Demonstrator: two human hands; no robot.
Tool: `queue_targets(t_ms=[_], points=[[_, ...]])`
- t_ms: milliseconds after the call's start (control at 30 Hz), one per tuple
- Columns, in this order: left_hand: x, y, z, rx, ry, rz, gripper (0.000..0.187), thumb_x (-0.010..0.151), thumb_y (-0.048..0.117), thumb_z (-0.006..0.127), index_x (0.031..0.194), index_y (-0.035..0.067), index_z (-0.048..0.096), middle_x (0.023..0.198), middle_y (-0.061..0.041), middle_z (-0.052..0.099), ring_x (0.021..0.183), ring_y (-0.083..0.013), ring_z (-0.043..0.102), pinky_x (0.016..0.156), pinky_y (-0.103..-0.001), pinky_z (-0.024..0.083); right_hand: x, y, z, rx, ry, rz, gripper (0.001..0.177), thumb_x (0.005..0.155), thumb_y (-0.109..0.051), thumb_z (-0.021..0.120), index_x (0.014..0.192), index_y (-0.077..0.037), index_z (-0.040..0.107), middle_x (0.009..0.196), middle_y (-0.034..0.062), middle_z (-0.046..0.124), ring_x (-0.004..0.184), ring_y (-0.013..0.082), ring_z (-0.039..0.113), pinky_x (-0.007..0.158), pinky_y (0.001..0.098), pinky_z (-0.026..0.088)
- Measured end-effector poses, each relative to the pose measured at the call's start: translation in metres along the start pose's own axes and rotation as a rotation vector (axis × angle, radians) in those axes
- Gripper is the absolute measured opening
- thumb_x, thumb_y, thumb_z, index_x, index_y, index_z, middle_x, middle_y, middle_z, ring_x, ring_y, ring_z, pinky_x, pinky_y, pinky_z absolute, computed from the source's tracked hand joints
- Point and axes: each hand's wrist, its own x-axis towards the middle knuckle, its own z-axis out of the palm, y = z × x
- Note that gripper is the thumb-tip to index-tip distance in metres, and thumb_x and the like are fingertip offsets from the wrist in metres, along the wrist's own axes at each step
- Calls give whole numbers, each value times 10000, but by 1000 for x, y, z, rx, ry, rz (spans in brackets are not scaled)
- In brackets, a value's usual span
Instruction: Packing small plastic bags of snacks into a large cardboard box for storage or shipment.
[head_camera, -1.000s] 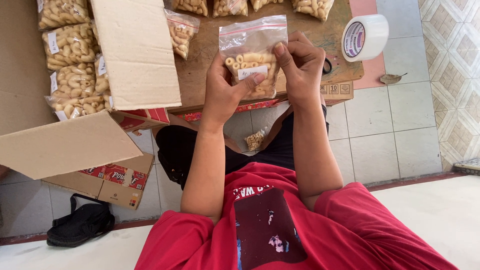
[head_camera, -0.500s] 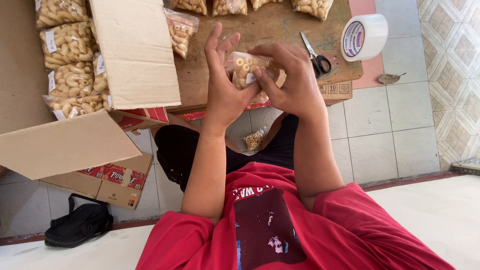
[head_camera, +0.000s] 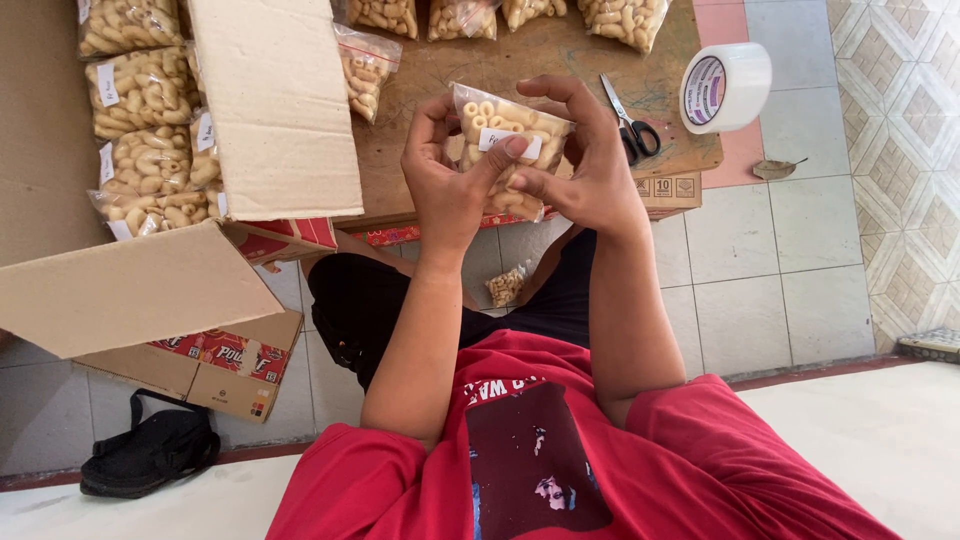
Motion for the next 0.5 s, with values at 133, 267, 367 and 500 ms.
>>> queue_targets(t_ms=[133, 267, 367, 500], points=[[2, -6, 2, 27, 104, 84, 392, 806, 297, 869, 1027, 119, 599, 951, 5, 603, 872, -102, 572, 780, -243, 490, 2, 4, 8, 41, 46, 12, 781, 817, -322, 888, 1395, -28, 453, 1104, 78, 585, 804, 80, 606, 640, 198, 487], [1, -7, 5, -72, 86, 30, 373, 818, 349, 849, 951, 140, 571, 880, 18, 603, 814, -92, 571, 765, -247, 488, 3, 8, 15, 75, 227, 20, 684, 841, -267, 897, 1337, -57, 475, 1160, 97, 607, 891, 128, 666, 722, 235, 570], [0, -12, 5, -174, -7, 1, 401, 853, 331, 837, 1031, 114, 552, 951, -27, 639, 879, -110, 616, 806, -240, 520, 4, 11, 19, 126, 338, 26, 664, 855, -272, 897, 1328, -79, 475, 909, 68, 648, 777, 105, 640, 657, 233, 524], [-5, -14, 3, -348, -220, -4, 568, 938, 124, 814, 1386, 58, 472, 1338, -179, 651, 1195, -265, 688, 1030, -347, 612, 5, 14, 16, 168, 403, -11, 606, 928, -252, 852, 1358, -90, 455, 966, 141, 726, 868, 201, 737, 746, 297, 625]])
